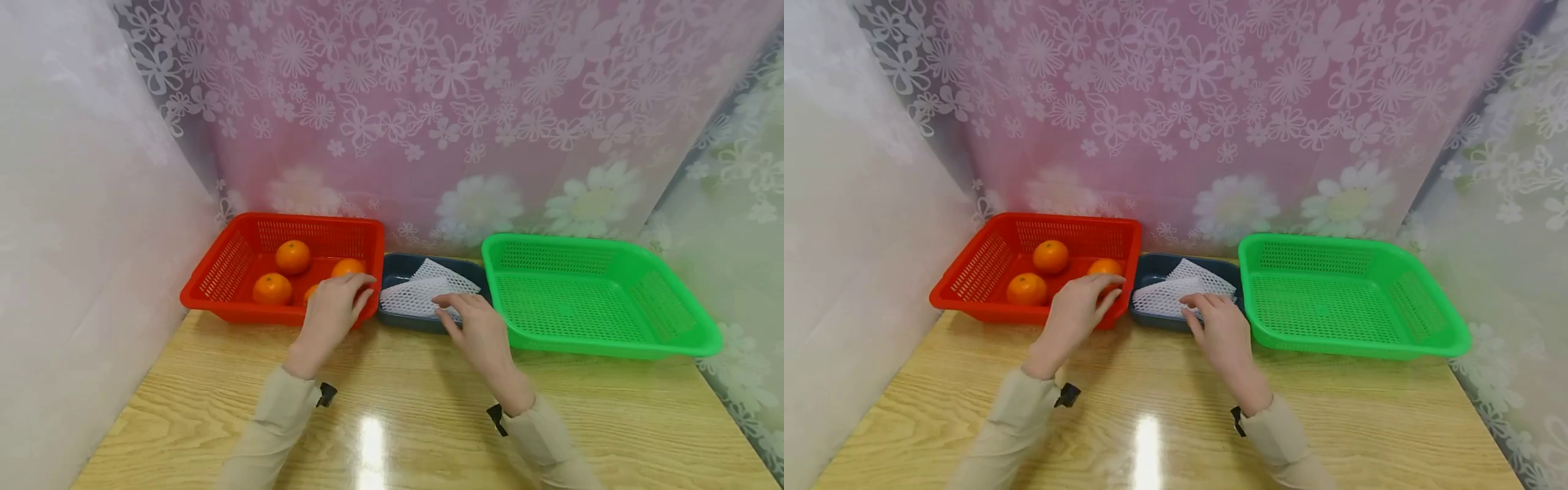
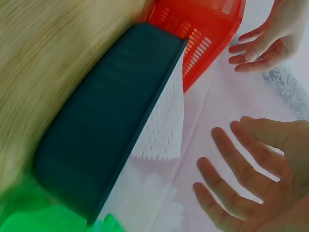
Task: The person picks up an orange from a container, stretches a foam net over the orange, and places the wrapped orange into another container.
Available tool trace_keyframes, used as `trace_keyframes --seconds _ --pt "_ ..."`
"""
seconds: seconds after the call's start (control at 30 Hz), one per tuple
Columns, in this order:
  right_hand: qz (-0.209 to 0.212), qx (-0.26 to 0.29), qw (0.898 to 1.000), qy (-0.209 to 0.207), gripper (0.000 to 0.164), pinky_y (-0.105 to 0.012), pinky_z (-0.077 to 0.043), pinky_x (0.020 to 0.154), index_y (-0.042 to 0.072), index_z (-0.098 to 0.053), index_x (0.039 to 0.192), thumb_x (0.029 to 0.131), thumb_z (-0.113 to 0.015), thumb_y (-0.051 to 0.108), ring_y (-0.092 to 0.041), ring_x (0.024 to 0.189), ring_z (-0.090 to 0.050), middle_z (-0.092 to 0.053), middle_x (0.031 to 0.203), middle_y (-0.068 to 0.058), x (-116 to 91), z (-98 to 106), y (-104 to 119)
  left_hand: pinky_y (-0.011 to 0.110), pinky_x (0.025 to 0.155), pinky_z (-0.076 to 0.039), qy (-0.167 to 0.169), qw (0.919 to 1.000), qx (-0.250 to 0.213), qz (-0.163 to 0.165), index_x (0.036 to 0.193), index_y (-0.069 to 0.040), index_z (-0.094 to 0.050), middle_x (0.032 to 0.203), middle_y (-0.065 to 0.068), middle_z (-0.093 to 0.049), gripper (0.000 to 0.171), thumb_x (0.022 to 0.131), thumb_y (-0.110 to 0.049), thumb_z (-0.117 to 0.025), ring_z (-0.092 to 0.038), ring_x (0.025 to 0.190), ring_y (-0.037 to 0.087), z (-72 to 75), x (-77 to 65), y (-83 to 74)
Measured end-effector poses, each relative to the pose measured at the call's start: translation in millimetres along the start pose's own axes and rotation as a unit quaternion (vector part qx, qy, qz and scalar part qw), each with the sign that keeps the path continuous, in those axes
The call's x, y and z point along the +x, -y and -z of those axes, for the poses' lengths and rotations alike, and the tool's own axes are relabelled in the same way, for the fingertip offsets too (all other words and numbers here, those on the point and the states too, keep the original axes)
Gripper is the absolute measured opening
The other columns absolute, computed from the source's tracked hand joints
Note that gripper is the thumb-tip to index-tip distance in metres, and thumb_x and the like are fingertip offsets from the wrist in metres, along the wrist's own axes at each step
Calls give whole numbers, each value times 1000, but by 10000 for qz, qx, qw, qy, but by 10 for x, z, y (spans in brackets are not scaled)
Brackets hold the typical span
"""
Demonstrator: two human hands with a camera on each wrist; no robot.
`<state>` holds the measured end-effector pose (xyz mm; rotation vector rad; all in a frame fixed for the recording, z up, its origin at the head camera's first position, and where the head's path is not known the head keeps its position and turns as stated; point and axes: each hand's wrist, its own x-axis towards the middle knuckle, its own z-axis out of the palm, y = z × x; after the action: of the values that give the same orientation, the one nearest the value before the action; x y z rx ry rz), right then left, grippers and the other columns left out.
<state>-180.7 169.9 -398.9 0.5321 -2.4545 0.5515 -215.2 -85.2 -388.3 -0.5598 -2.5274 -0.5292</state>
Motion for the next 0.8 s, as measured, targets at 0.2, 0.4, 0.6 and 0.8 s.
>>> trace_keyframes --seconds 0.2,0.4,0.6,0.8 --pt "58 190 9998 -59 16 -38 -53 61 14 -76 103 88 -80 13 -26 87 -69 -74 94 -2 81 -95 144 49 78 -59 492 9938 202 977 134 -4 -60 122 20 -66 51 91 -27 -78 -66 95 38 112 104 280" --pt "137 384 9991 69 15 -35 -54 61 16 -76 104 89 -79 14 -21 81 -69 -75 97 0 168 -211 273 57 88 -54 2016 9603 554 1846 145 11 -41 134 35 -48 83 93 -46 -72 -57 110 50 162 213 533" --pt "280 587 9978 84 17 -33 -56 66 16 -76 105 89 -79 14 -21 82 -70 -75 98 1 241 -347 357 50 79 -54 3058 9328 395 1867 115 5 -59 100 22 -61 66 90 -55 -70 -63 87 40 112 315 690" --pt "300 845 9957 215 20 -33 -59 70 13 -76 109 89 -78 12 -19 86 -71 -75 102 0 293 -469 430 35 67 -44 3507 9182 285 1818 81 -8 -58 70 3 -47 50 87 -55 -74 -55 71 25 79 338 748"
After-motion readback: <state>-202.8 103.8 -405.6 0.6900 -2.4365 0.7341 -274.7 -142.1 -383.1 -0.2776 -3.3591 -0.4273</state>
